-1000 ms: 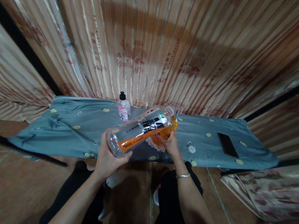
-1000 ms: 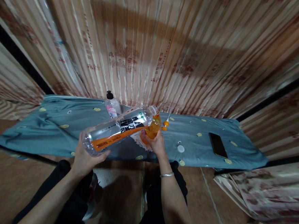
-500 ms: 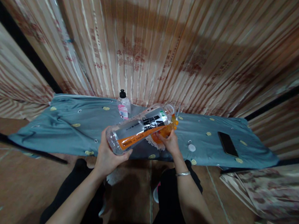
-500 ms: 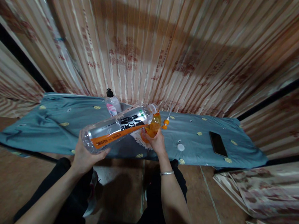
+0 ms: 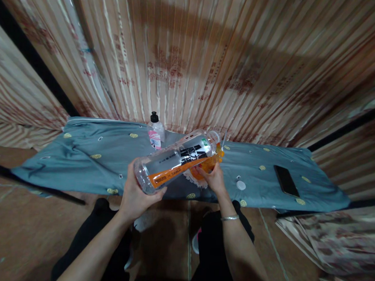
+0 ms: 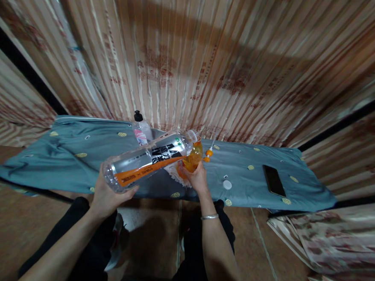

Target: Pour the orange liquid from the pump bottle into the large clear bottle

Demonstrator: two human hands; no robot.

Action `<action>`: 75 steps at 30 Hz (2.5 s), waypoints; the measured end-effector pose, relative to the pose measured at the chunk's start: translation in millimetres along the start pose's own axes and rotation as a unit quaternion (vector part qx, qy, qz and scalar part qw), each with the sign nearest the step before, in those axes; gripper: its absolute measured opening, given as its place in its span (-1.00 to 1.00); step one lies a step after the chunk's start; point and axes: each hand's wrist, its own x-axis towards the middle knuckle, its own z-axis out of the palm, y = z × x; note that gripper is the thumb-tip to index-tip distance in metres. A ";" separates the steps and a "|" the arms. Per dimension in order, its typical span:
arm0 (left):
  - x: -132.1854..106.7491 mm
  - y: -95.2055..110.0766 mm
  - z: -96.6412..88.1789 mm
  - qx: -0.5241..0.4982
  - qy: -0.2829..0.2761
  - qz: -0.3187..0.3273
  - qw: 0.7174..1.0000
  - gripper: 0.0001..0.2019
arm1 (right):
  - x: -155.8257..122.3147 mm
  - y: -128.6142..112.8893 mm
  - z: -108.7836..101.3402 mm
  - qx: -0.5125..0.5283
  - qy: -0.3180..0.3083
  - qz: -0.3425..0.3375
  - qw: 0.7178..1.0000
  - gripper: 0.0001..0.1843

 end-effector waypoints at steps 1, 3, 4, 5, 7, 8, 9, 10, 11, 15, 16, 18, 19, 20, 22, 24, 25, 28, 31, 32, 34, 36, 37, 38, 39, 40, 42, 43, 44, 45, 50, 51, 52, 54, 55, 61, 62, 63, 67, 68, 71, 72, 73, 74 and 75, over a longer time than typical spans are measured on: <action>0.0 0.0 0.0 -0.002 -0.002 -0.002 1.000 -0.19 | 0.0 0.5 0.1 0.003 0.001 -0.004 1.000 -0.18; -0.3 -0.4 -0.1 -0.004 -0.004 -0.004 1.000 -0.19 | 0.1 1.4 0.1 0.009 0.003 -0.009 1.000 -0.18; -0.5 -0.8 -0.2 -0.003 -0.004 -0.005 1.000 -0.19 | 0.3 1.8 0.0 0.011 0.003 -0.012 1.000 -0.18; -0.7 -1.1 -0.3 -0.001 -0.003 -0.006 1.000 -0.18 | 0.4 2.0 -0.2 0.014 0.001 -0.014 1.000 -0.18; -1.1 -1.6 -0.4 0.003 0.000 -0.007 1.000 -0.17 | 0.7 2.0 -0.7 0.020 -0.002 -0.017 1.000 -0.17; -1.3 -1.7 -0.3 0.005 0.002 -0.007 1.000 -0.17 | 0.7 1.6 -1.0 0.023 -0.003 -0.018 1.000 -0.17; -1.5 -1.7 -0.3 0.007 0.005 -0.006 1.000 -0.17 | 0.7 1.1 -1.3 0.024 -0.005 -0.019 1.000 -0.17; -1.6 -1.6 -0.2 0.008 0.007 -0.005 1.000 -0.17 | 0.6 0.5 -1.6 0.025 -0.006 -0.019 0.999 -0.17; -1.6 -1.5 0.0 0.008 0.008 -0.005 1.000 -0.17 | 0.4 -0.2 -1.8 0.025 -0.007 -0.018 1.000 -0.17; -1.4 -0.9 0.2 0.007 0.007 -0.014 1.000 -0.17 | -0.2 -1.6 -2.2 0.015 -0.012 -0.014 1.000 -0.16; -1.2 -0.8 0.2 0.007 0.008 -0.014 1.000 -0.17 | -0.3 -1.5 -2.2 0.013 -0.012 -0.012 1.000 -0.15; -0.8 -0.6 0.1 0.008 0.009 -0.009 1.000 -0.18 | -0.5 -1.1 -2.0 0.012 -0.012 -0.015 1.000 -0.15; -0.7 -0.5 0.1 0.008 0.007 -0.007 1.000 -0.18 | -0.7 -0.9 -1.8 0.013 -0.012 -0.018 1.000 -0.15; -0.7 -0.5 0.0 0.008 0.006 -0.006 1.000 -0.18 | -0.8 -0.8 -1.6 0.014 -0.012 -0.021 1.000 -0.16; -0.9 -0.6 0.1 0.005 0.002 -0.007 1.000 -0.18 | -1.0 -1.1 -1.3 0.016 -0.010 -0.023 1.000 -0.18; -1.3 -0.9 0.2 -0.001 0.000 -0.009 1.000 -0.19 | -1.1 -1.6 -1.0 0.019 -0.007 -0.022 1.000 -0.19; -1.4 -1.2 0.2 -0.003 0.000 -0.008 1.000 -0.19 | -1.0 -1.8 -0.9 0.022 -0.007 -0.020 1.000 -0.19; -1.8 -2.1 0.1 0.004 0.002 0.000 1.000 -0.19 | -0.6 -1.7 -0.9 0.030 -0.010 -0.017 0.999 -0.16; -2.1 -3.3 -0.1 0.025 0.001 0.003 1.000 -0.14 | -0.7 -0.9 -0.8 0.029 -0.008 -0.014 0.999 -0.13; -2.3 -3.7 0.0 0.030 0.000 0.003 1.000 -0.13 | -0.9 -0.8 -0.6 0.029 -0.011 -0.012 0.999 -0.13; -2.5 -4.4 0.1 0.033 -0.002 0.005 0.999 -0.15 | -1.3 -0.7 -0.3 0.035 -0.015 -0.008 0.999 -0.14; -2.6 -4.6 0.5 0.032 0.002 0.014 0.999 -0.18 | -1.6 -1.0 -0.1 0.039 -0.016 -0.007 0.999 -0.15; -2.6 -4.5 0.6 0.033 0.005 0.020 0.999 -0.18 | -1.7 -1.3 -0.2 0.039 -0.015 -0.006 0.999 -0.15; -2.5 -4.4 0.7 0.034 0.008 0.024 0.999 -0.18 | -1.7 -1.5 -0.3 0.037 -0.013 -0.006 0.999 -0.15; -2.5 -4.2 0.7 0.035 0.010 0.027 0.999 -0.18 | -1.6 -1.6 -0.5 0.034 -0.012 -0.005 0.999 -0.15; -2.4 -4.0 0.7 0.036 0.011 0.029 0.999 -0.18 | -1.5 -1.8 -0.7 0.031 -0.010 -0.005 0.999 -0.15; -2.3 -3.8 0.6 0.032 0.010 0.029 0.999 -0.19 | -1.2 -1.8 -1.1 0.027 -0.008 -0.006 1.000 -0.15; -2.2 -3.8 0.6 0.029 0.010 0.029 0.999 -0.19 | -1.1 -1.8 -1.2 0.024 -0.008 -0.006 1.000 -0.16; -2.1 -3.8 0.5 0.026 0.009 0.028 0.999 -0.19 | -1.0 -1.7 -1.3 0.021 -0.008 -0.006 1.000 -0.16; -2.0 -3.9 0.6 0.023 0.009 0.027 0.999 -0.19 | -1.0 -1.5 -1.3 0.018 -0.008 -0.008 1.000 -0.16; -1.8 -4.1 0.9 0.013 0.003 0.013 1.000 -0.18 | -1.0 -0.1 -0.9 0.015 -0.005 -0.022 1.000 -0.15; -1.7 -4.0 0.9 0.011 0.002 0.017 1.000 -0.19 | -1.0 0.2 -1.0 0.015 -0.005 -0.022 1.000 -0.15; -1.7 -3.9 0.9 0.010 0.002 0.021 1.000 -0.20 | -1.0 0.3 -1.1 0.013 -0.006 -0.021 1.000 -0.15; -1.6 -3.8 0.8 0.012 0.004 0.028 1.000 -0.20 | -0.8 0.2 -1.5 0.010 -0.008 -0.020 1.000 -0.15; -1.7 -3.7 0.7 0.013 0.004 0.029 0.999 -0.20 | -0.7 0.1 -1.6 0.007 -0.009 -0.018 1.000 -0.15; -2.0 -4.0 1.0 0.018 0.002 0.027 0.999 -0.20 | -0.9 -1.5 -1.1 0.012 -0.010 -0.007 1.000 -0.14; -1.9 -3.9 1.0 0.022 0.002 0.026 0.999 -0.19 | -1.0 -1.6 -1.0 0.016 -0.009 -0.007 1.000 -0.14; -1.9 -3.6 1.0 0.025 0.003 0.025 0.999 -0.19 | -1.2 -1.6 -0.9 0.018 -0.009 -0.008 1.000 -0.14; -1.2 -1.8 1.1 0.030 0.001 0.025 0.999 -0.21 | -1.2 -1.5 -0.6 0.025 -0.009 -0.011 1.000 -0.15; -1.1 -1.4 1.1 0.031 0.001 0.027 0.999 -0.21 | -1.2 -1.6 -0.5 0.027 -0.008 -0.012 1.000 -0.16; -0.9 -0.7 1.1 0.034 0.003 0.031 0.999 -0.23 | -1.0 -1.9 -0.4 0.024 -0.006 -0.010 1.000 -0.15; -0.9 -0.6 1.1 0.033 0.004 0.031 0.999 -0.23 | -1.0 -2.0 -0.4 0.024 -0.006 -0.009 1.000 -0.15; -1.0 -0.5 1.1 0.032 0.005 0.028 0.999 -0.23 | -0.9 -2.2 -0.3 0.025 -0.007 -0.009 1.000 -0.15; -1.1 -0.4 1.1 0.031 0.006 0.024 0.999 -0.23 | -0.9 -2.4 -0.3 0.029 -0.008 -0.012 0.999 -0.15; -1.3 -0.2 1.1 0.028 0.006 0.019 0.999 -0.22 | -1.0 -2.7 -0.2 0.034 -0.008 -0.016 0.999 -0.15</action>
